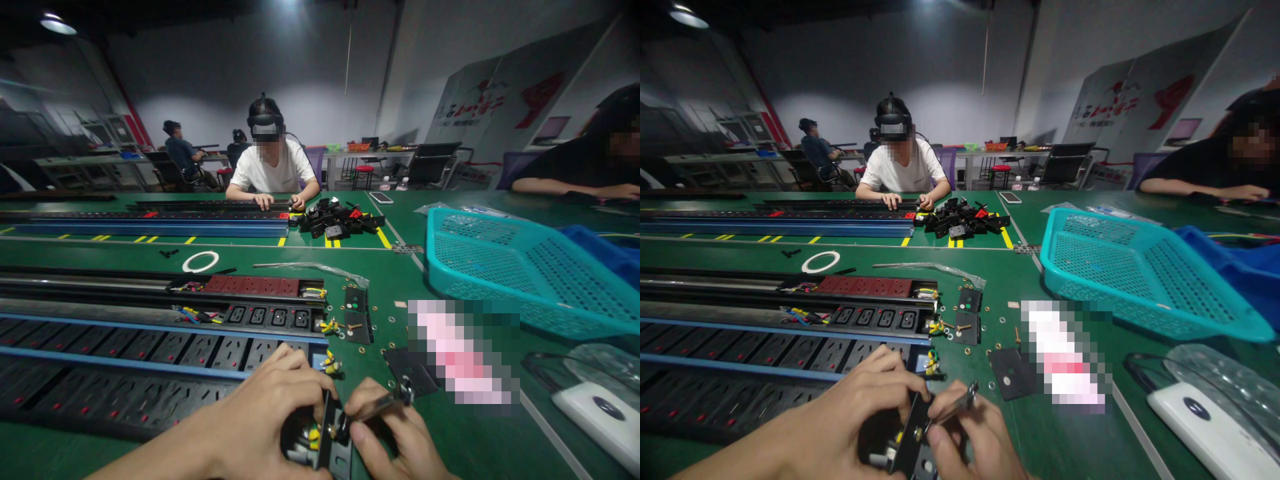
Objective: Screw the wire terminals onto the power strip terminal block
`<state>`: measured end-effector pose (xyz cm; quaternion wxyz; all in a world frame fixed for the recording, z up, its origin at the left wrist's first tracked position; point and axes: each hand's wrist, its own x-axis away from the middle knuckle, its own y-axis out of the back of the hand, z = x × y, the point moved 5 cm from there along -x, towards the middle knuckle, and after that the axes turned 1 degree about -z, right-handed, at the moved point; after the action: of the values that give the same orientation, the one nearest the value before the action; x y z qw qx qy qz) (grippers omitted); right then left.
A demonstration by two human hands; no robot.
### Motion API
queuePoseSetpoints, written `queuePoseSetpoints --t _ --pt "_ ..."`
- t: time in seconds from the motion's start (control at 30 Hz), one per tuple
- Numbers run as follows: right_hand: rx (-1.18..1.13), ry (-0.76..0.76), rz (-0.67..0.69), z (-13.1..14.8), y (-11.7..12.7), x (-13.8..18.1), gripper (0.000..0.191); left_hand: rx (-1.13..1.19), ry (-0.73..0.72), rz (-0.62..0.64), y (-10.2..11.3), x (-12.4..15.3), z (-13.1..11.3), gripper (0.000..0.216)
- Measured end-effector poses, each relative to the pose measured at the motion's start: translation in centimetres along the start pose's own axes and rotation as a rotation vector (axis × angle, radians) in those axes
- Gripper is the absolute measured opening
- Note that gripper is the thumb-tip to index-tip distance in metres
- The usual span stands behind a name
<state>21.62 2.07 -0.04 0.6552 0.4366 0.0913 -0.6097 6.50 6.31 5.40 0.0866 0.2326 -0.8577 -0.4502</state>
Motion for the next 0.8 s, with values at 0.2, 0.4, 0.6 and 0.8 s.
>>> queuePoseSetpoints --t 0.2,0.4,0.6,0.8 --pt "0.095 0.24 0.005 1.8 -0.4 -0.7 0.024 -0.012 0.001 0.002 -0.2 0.1 0.0 0.036" --pt "0.24 0.341 0.086 2.5 -1.2 -0.2 0.027 0.008 -0.003 -0.003 -0.3 0.1 0.2 0.035" --pt "0.235 0.307 0.054 2.5 -1.0 -0.4 0.025 0.011 -0.009 -0.008 -0.3 0.1 0.1 0.035" --pt "0.027 -0.017 0.053 0.3 -0.5 -0.3 0.008 0.01 -0.017 -0.02 -0.2 0.0 0.1 0.037"
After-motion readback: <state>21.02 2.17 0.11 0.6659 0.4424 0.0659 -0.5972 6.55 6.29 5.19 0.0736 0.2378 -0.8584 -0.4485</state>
